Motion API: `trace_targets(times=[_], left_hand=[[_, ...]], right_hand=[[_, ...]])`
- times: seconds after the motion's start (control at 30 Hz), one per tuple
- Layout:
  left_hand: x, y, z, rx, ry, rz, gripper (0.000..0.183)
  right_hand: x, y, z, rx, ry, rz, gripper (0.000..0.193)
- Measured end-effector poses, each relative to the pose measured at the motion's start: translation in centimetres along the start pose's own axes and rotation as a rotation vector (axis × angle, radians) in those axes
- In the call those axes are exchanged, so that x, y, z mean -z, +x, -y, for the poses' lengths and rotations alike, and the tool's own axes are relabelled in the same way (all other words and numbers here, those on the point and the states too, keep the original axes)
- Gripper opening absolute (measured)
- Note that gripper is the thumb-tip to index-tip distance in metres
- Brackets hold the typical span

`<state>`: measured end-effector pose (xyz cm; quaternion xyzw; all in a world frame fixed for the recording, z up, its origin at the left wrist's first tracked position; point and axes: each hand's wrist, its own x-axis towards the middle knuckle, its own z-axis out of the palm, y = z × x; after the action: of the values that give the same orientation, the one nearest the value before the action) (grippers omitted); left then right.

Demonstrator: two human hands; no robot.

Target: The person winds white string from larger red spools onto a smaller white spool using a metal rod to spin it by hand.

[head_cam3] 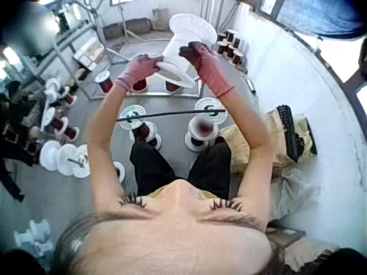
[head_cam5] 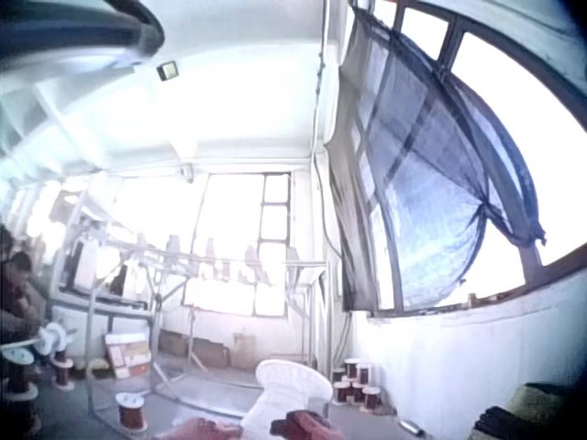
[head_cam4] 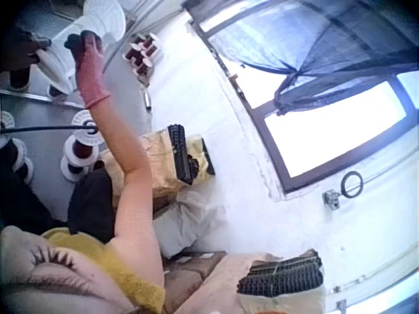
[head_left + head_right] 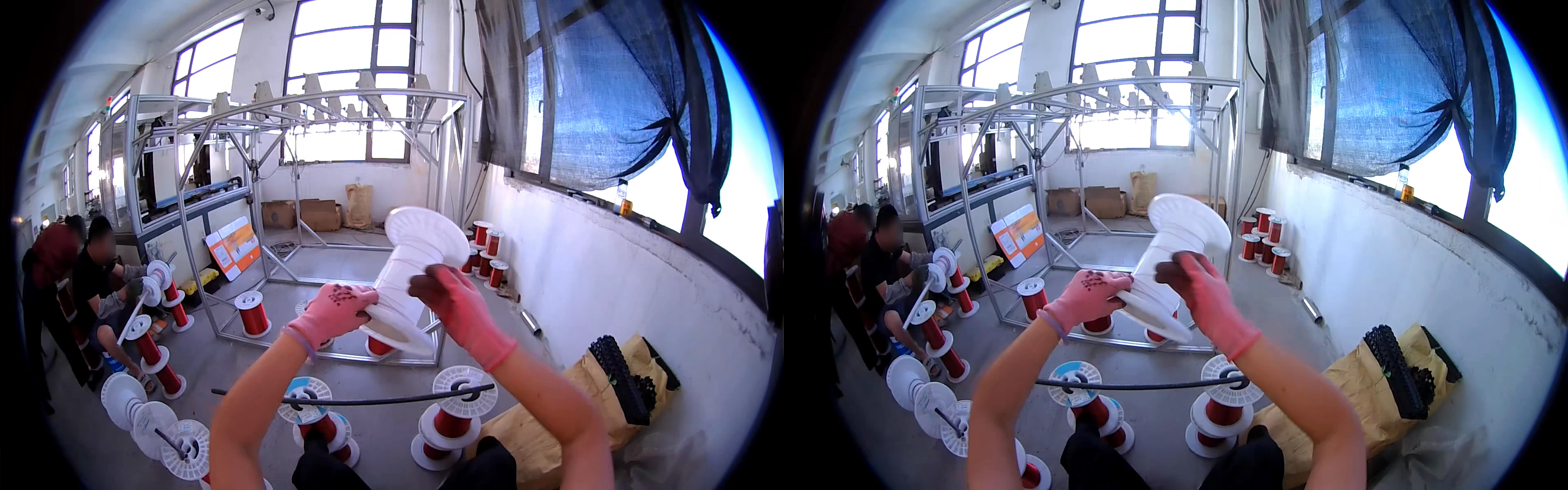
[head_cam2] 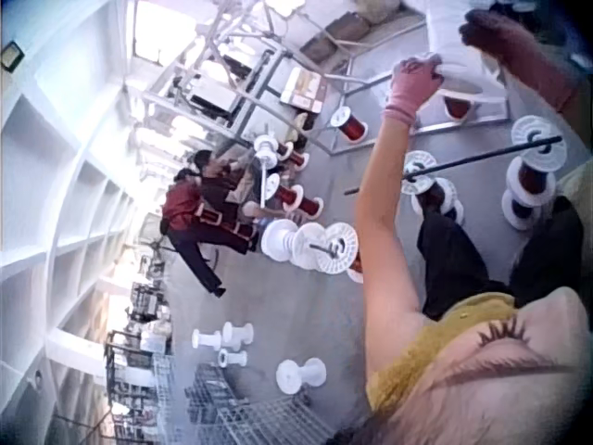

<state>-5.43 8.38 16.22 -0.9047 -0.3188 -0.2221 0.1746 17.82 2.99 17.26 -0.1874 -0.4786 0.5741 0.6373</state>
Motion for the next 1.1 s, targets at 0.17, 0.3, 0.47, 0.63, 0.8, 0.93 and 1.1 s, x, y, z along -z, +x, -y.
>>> trace_targets(times=[0.17,0.3,0.47,0.63,0.8,0.93,1.1], left_hand=[[-2.9,-1.2,-1.3,0.273,-0.308,-0.403,0.022],[-4.8,-3.4,-3.0,0.160,-0.316,-0.686,0.030],[-1.1,-6.5,-5.1,-0.136,-0.062,-0.789,0.026],[4.0,-8.1,-5.9,-0.494,0.204,-0.504,0.023],[7.9,-8.8,-4.9,-0.770,0.386,-0.036,0.017],[7.5,-5.7,-6.0,-0.782,0.434,0.102,0.012],[3.5,-1.1,-5.8,-0.590,0.405,0.216,0.024]], right_hand=[[7.2,-1.1,0.1,0.195,0.434,0.108,0.026],[10.5,0.4,1.8,0.143,0.432,-0.007,0.025],[10.6,5.7,5.0,-0.269,-0.066,0.073,0.024],[2.2,5.5,10.5,-0.032,-0.662,0.335,0.027],[-1.9,6.8,12.0,-0.586,-0.913,0.554,0.030],[-4.9,5.8,7.0,-0.587,-0.781,0.461,0.030],[-4.6,4.7,0.2,-0.284,-0.520,0.182,0.026]])
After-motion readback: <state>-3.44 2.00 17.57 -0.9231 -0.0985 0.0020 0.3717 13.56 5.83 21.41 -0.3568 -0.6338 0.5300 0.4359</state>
